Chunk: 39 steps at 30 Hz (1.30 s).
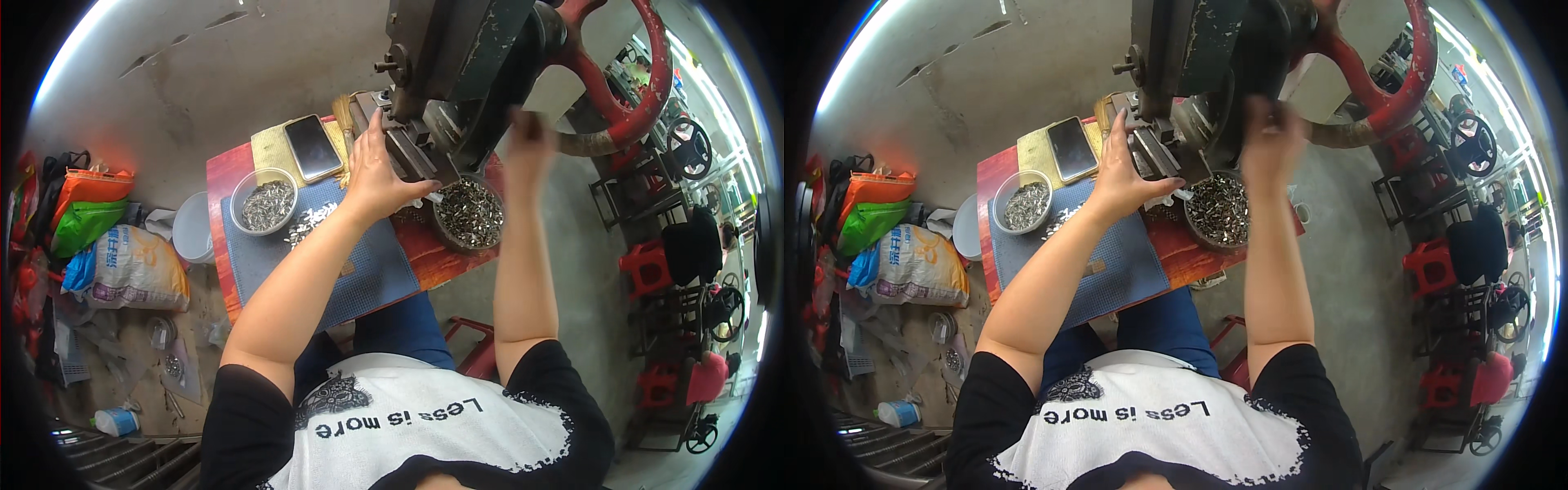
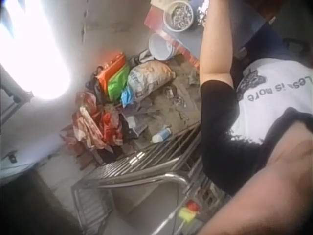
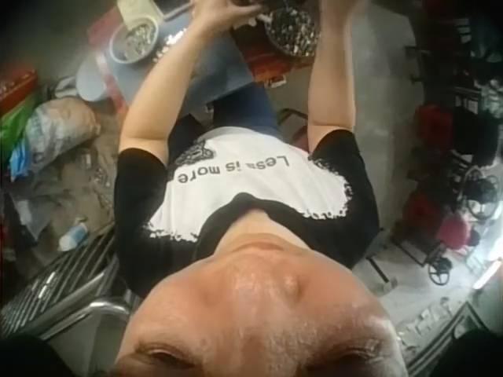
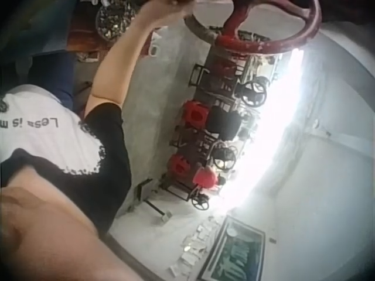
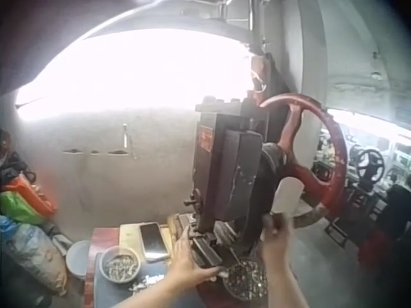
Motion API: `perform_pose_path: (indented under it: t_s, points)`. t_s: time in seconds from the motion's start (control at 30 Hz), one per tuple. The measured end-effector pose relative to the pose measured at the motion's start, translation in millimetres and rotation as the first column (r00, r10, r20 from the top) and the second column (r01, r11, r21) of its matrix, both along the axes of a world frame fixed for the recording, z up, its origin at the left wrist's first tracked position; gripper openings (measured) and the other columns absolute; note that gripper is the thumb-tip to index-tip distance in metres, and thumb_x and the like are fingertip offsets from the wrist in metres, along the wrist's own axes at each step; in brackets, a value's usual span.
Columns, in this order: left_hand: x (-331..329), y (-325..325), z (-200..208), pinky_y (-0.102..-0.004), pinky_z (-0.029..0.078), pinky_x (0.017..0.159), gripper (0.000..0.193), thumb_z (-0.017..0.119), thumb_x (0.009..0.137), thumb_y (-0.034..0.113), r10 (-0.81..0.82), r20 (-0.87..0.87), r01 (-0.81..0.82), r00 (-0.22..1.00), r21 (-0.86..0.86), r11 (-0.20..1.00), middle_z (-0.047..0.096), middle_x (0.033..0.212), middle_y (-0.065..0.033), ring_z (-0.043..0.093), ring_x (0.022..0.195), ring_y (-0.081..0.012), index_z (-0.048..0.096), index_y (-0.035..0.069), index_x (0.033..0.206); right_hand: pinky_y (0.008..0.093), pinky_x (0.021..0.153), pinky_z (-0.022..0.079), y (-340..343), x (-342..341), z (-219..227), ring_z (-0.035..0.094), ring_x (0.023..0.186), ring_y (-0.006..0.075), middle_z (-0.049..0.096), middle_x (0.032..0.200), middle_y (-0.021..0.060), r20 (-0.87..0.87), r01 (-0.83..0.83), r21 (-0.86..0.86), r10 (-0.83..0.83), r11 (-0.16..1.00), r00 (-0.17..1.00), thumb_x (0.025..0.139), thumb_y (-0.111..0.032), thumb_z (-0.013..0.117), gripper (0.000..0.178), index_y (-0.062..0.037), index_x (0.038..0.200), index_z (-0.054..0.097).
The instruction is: Assembling small metal components by placing them into a slotted base and then using a manual press machine.
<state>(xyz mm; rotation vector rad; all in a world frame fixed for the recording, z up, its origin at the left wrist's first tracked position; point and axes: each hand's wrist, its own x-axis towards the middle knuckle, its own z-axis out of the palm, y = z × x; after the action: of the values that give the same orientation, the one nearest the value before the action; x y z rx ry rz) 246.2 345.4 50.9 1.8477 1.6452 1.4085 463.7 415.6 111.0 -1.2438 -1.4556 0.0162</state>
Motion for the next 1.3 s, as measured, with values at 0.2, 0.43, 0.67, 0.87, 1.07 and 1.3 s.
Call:
perform_pose_path:
  t_s: [0.2, 0.43, 0.67, 0.87, 1.07, 1.3]
  points:
    - [5.1, 3.2, 3.3, -0.0481, 0.021, 0.119, 0.139, 0.094, 0.054, 0.043, -0.023, -0.002, 0.022, 1.000, -0.021, 1.000, 0.041, 0.143, -0.0252, 0.035, 0.138, -0.0394, 0.010, -0.002, 0.155, 0.0355, 0.083, 0.051, 26.8, 119.9, 31.5, 0.065, 0.096, 0.0267, 0.063, 0.110, 0.0209, 0.264, 0.440, 0.627, -0.707, 0.643, 0.656, 0.082, -0.024, 0.082, 0.058, 0.0063, 0.119, 0.049]
    - [-7.3, 9.0, 8.1, -0.0569, 0.013, 0.120, 0.147, 0.096, 0.049, 0.045, 0.011, -0.077, -0.017, 0.997, -0.075, 0.997, 0.048, 0.139, -0.0180, 0.039, 0.138, -0.0353, 0.006, -0.003, 0.156, 0.0350, 0.062, 0.058, 42.9, 151.0, 66.6, 0.072, 0.072, 0.0241, 0.065, 0.097, 0.0169, 0.025, 0.143, 0.265, -0.155, 0.953, 0.988, 0.080, -0.011, 0.078, 0.057, 0.0059, 0.123, 0.044]
    - [-27.6, 65.2, -3.4, -0.0464, 0.019, 0.122, 0.152, 0.096, 0.048, 0.046, -0.080, 0.082, 0.087, 0.993, -0.080, 0.993, 0.049, 0.143, -0.0222, 0.041, 0.137, -0.0369, 0.003, -0.009, 0.155, 0.0314, 0.056, 0.055, 29.1, 142.3, 189.4, 0.065, 0.060, 0.0188, 0.065, 0.085, 0.0089, -0.006, 0.006, -0.014, -0.006, 1.000, 1.000, 0.079, -0.005, 0.075, 0.039, 0.0020, 0.112, 0.055]
    - [-27.0, 69.8, 1.3, -0.0488, 0.010, 0.124, 0.152, 0.095, 0.049, 0.049, -0.083, 0.029, 0.086, 0.996, -0.117, 0.989, 0.045, 0.149, -0.0211, 0.038, 0.143, -0.0354, 0.002, -0.009, 0.155, 0.0297, 0.054, 0.052, 37.2, 144.2, 166.3, 0.061, 0.056, 0.0163, 0.063, 0.074, 0.0059, -0.180, -0.061, 0.113, 0.080, 0.992, 0.980, 0.081, -0.004, 0.078, 0.029, 0.0012, 0.103, 0.059]
    - [-21.2, 70.4, 2.4, -0.0487, 0.009, 0.124, 0.151, 0.094, 0.050, 0.049, -0.072, 0.020, 0.073, 0.997, -0.113, 0.991, 0.046, 0.148, -0.0201, 0.036, 0.143, -0.0358, 0.002, -0.010, 0.155, 0.0322, 0.052, 0.055, 59.3, 117.8, 33.2, 0.063, 0.054, 0.0187, 0.065, 0.078, 0.0116, -0.262, 0.138, 0.611, 0.034, 0.779, 0.965, 0.079, 0.003, 0.072, 0.030, 0.0044, 0.107, 0.058]
    - [-4.8, 15.0, 1.1, -0.0504, 0.008, 0.123, 0.149, 0.093, 0.050, 0.051, -0.048, -0.017, 0.046, 0.999, -0.100, 0.994, 0.039, 0.149, -0.0246, 0.032, 0.144, -0.0372, 0.005, -0.010, 0.154, 0.0335, 0.047, 0.054, 38.7, 117.0, 78.8, 0.063, 0.050, 0.0215, 0.066, 0.076, 0.0119, -0.385, 0.034, 0.313, 0.094, 0.949, 0.918, 0.075, 0.009, 0.066, 0.029, 0.0054, 0.102, 0.056]
